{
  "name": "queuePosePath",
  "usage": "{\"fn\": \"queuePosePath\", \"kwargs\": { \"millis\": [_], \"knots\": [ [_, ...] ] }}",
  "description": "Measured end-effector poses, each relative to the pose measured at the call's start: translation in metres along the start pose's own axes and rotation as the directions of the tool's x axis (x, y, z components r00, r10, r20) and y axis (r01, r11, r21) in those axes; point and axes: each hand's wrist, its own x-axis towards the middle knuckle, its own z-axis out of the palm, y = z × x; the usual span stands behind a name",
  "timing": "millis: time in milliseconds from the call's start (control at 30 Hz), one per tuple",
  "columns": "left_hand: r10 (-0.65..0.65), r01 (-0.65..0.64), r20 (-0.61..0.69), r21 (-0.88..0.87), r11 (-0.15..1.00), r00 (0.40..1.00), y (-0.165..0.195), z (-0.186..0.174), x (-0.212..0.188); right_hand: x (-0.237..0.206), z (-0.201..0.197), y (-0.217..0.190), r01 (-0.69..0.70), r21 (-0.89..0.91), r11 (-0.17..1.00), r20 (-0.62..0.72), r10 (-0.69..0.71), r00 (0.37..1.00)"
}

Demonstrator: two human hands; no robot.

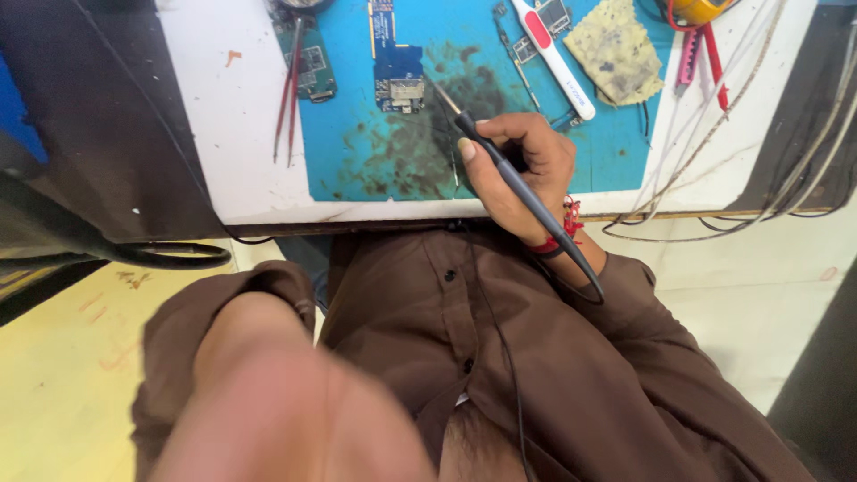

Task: The person uses a soldering iron and tweezers to solder components on a small blue circuit board. They repeatedly apply solder to specific points while holding the board steady with one hand and manipulating the soldering iron with the other.

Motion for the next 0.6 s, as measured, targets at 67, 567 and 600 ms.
{"fn": "queuePosePath", "kwargs": {
  "millis": [67,567,600],
  "knots": [
    [-0.054,0.058,-0.026,0.222,0.973,0.998,-0.011,-0.003,-0.010,0.000,0.001,0.000,0.000,0.009,1.000,-0.013,0.000,1.000],
    [-0.375,0.354,-0.301,0.932,0.079,0.877,-0.135,0.008,-0.111,0.004,0.000,-0.008,-0.008,-0.066,0.998,0.015,0.009,1.000],
    [-0.376,0.348,-0.302,0.935,0.061,0.876,-0.136,0.008,-0.112,0.004,0.001,-0.009,-0.004,-0.068,0.998,0.015,0.005,1.000]
  ]
}}
